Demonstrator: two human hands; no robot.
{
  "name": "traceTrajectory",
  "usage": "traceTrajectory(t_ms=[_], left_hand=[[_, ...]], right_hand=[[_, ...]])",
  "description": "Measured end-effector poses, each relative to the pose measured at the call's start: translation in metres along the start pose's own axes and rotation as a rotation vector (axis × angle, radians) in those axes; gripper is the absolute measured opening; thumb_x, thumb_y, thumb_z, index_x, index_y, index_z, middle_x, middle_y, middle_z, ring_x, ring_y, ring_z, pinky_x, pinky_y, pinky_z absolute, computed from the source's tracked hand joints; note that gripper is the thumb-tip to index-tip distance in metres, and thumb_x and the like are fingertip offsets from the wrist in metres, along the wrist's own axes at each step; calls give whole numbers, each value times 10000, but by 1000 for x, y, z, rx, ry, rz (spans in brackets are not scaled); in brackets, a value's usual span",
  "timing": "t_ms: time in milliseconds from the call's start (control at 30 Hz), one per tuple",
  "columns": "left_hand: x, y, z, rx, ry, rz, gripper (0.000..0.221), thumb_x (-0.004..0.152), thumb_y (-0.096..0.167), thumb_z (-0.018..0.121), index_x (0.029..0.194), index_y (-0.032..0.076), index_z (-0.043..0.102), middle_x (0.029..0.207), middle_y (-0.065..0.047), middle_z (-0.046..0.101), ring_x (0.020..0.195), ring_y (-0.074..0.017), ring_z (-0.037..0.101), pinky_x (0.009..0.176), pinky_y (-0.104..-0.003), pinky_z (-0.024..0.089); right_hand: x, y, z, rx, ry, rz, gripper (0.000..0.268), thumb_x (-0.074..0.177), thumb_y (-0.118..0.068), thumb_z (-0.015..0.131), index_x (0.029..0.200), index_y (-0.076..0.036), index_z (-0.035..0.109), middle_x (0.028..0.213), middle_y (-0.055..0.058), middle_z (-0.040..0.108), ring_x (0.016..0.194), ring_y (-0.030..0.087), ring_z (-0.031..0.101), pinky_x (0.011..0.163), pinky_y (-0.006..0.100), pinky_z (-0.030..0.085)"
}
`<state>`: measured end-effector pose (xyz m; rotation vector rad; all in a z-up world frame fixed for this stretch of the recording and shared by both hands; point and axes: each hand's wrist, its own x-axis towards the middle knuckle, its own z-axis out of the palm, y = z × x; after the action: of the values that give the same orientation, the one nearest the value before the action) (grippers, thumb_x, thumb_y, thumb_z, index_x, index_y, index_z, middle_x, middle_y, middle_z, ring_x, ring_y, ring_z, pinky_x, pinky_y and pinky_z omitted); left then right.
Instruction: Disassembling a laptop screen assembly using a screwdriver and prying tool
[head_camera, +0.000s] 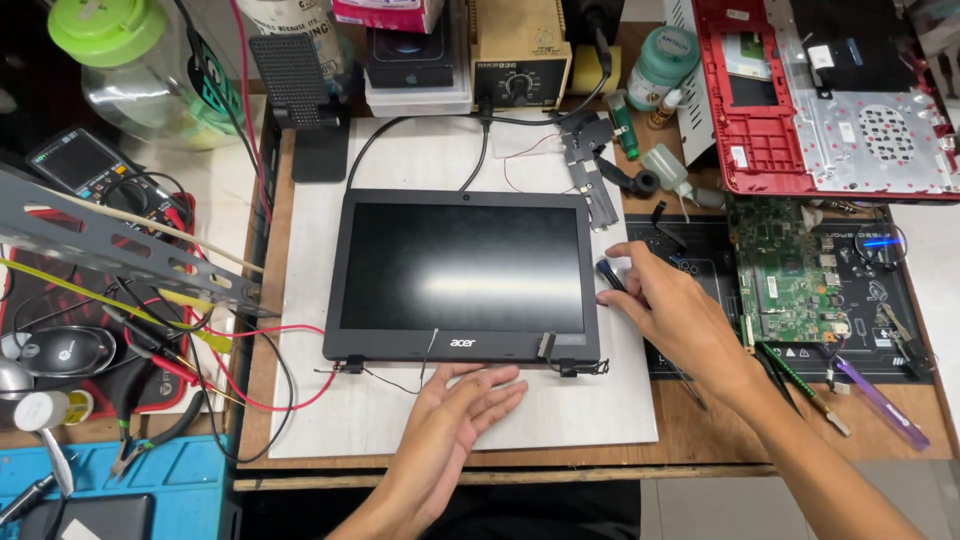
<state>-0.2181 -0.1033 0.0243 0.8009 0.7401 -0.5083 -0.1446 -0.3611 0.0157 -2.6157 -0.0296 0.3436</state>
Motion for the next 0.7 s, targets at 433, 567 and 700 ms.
traceTrajectory(t_ms=[433,567,700], left_hand=[[9,54,-9,738,-376,188,264,958,182,609,1041,9,790,1017,-129,804,867,-190,754,800,-280,611],[68,98,4,1447,-343,1058,188,964,153,633,1082,57,744,933,-163,749,949,-313,751,880,-409,580],[144,126,18,2066,10,1562,156,854,45,714,1010,38,720,869,-91,645,840,-245,669,780,-346,543]], right_hand=[[9,-7,-10,-144,12,-11,410,938,-386,665,1313,-241,584,963,3,615,755,250,663,688,439,515],[25,-41,-14,-277,182,-229,271,986,-231,640,1252,-186,617,961,46,638,879,254,742,676,404,627],[61,-65,1,-416,249,-510,188,986,-228,633,1147,-131,644,914,40,607,871,240,714,659,362,617]])
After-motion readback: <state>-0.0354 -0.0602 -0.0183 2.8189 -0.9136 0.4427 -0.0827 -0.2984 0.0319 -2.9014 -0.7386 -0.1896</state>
